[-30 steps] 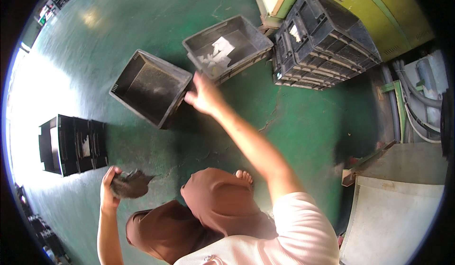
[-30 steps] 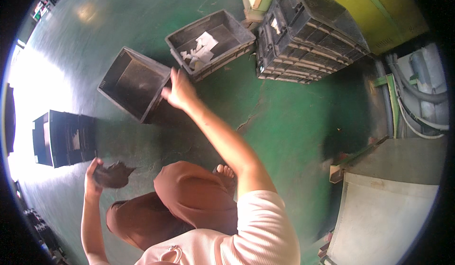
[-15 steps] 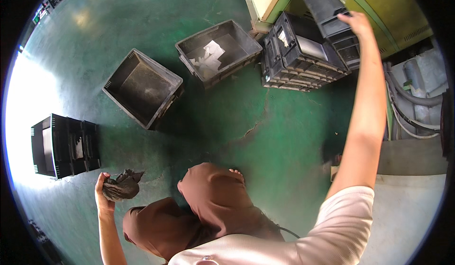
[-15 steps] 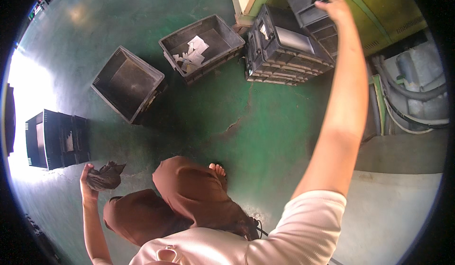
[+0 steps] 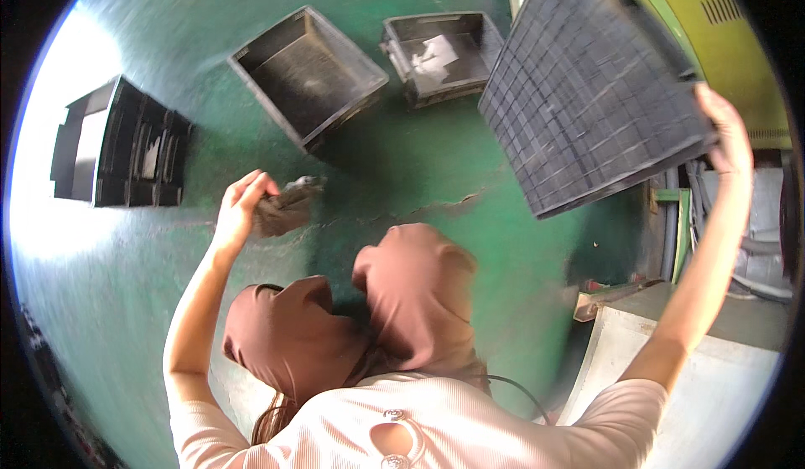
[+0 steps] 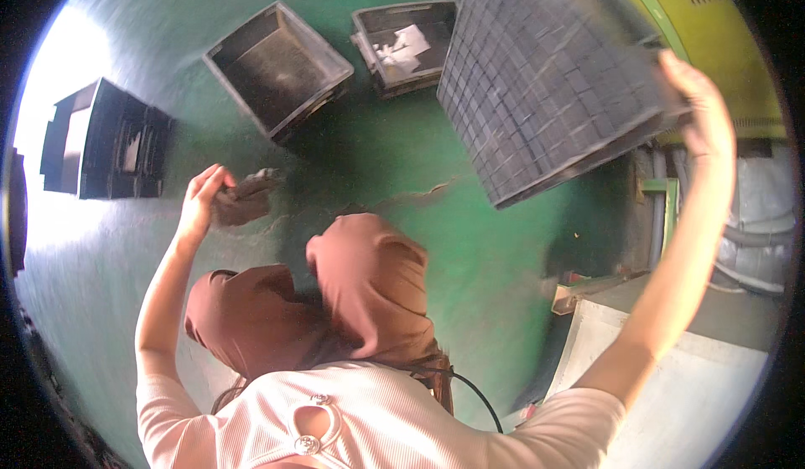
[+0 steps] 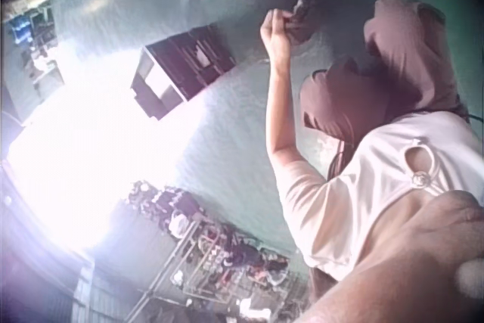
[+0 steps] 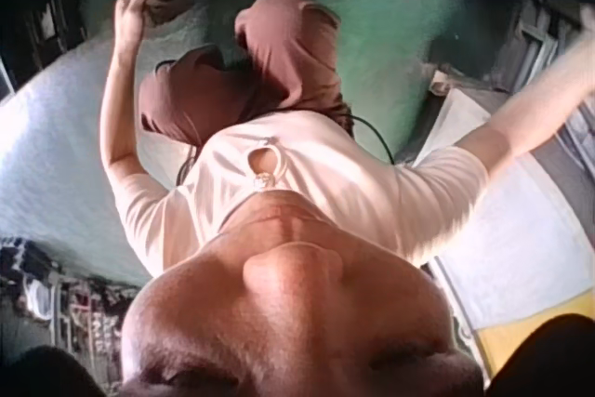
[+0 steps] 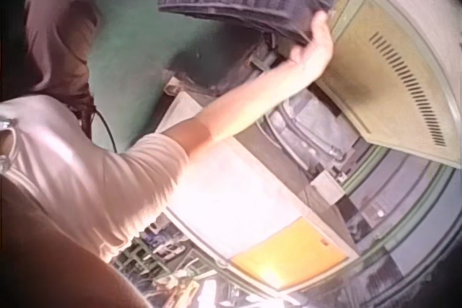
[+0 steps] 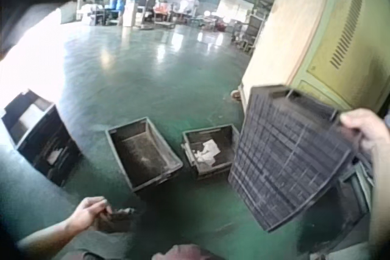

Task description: The person wipes the interior of black plastic crates using a cloth, then stacks the cleaned crates. The person repeats this process for several crates, handling them one at a time.

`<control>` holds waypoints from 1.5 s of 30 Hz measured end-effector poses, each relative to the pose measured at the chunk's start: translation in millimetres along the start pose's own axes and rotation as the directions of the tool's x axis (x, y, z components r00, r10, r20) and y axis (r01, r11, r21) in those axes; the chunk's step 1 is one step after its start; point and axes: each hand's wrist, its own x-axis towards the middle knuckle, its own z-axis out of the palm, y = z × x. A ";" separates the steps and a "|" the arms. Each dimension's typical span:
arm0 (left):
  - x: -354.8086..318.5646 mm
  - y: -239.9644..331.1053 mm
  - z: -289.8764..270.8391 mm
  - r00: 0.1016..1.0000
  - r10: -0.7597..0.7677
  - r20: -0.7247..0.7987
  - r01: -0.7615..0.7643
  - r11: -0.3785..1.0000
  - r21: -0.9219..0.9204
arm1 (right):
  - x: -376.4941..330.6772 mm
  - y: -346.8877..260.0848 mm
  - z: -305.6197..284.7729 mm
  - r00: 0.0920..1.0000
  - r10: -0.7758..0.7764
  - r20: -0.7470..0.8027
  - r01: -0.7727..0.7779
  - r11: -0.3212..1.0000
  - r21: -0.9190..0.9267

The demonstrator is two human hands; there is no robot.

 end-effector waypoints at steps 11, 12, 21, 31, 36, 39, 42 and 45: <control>-42.9 -49.4 -21.9 0.958 -0.282 0.057 0.288 0.931 -0.223 | -129.4 140.0 398.5 0.939 -0.003 0.344 0.132 0.926 -0.354; -44.2 -49.3 -19.2 0.947 -0.317 0.053 0.320 0.921 -0.222 | -140.9 151.7 423.9 0.910 0.050 0.411 0.096 0.940 -0.329; -31.3 -30.2 -5.2 0.902 -0.406 0.143 0.411 0.912 -0.002 | -121.0 211.2 451.9 0.940 -0.314 0.132 0.334 0.927 -0.169; 30.5 -65.6 55.5 0.794 -0.515 0.324 0.386 0.838 0.385 | 6.5 343.7 307.8 0.715 0.617 0.328 -0.668 0.742 0.060; 42.8 -100.5 56.4 0.787 -0.560 0.258 0.427 0.797 0.428 | -7.2 259.7 274.7 0.761 0.308 0.571 -0.402 0.915 0.042; 44.9 -97.6 60.6 0.764 -0.599 0.240 0.476 0.774 0.417 | -8.5 230.6 268.9 0.736 0.126 0.665 -0.243 0.966 0.085; 45.8 -124.7 46.2 0.784 -0.579 0.226 0.435 0.771 0.466 | -9.6 193.4 275.7 0.659 -0.037 0.752 -0.138 0.976 0.169; 45.9 -124.0 45.3 0.786 -0.592 0.175 0.437 0.734 0.520 | -11.9 171.1 282.3 0.657 0.013 0.754 -0.062 0.997 0.037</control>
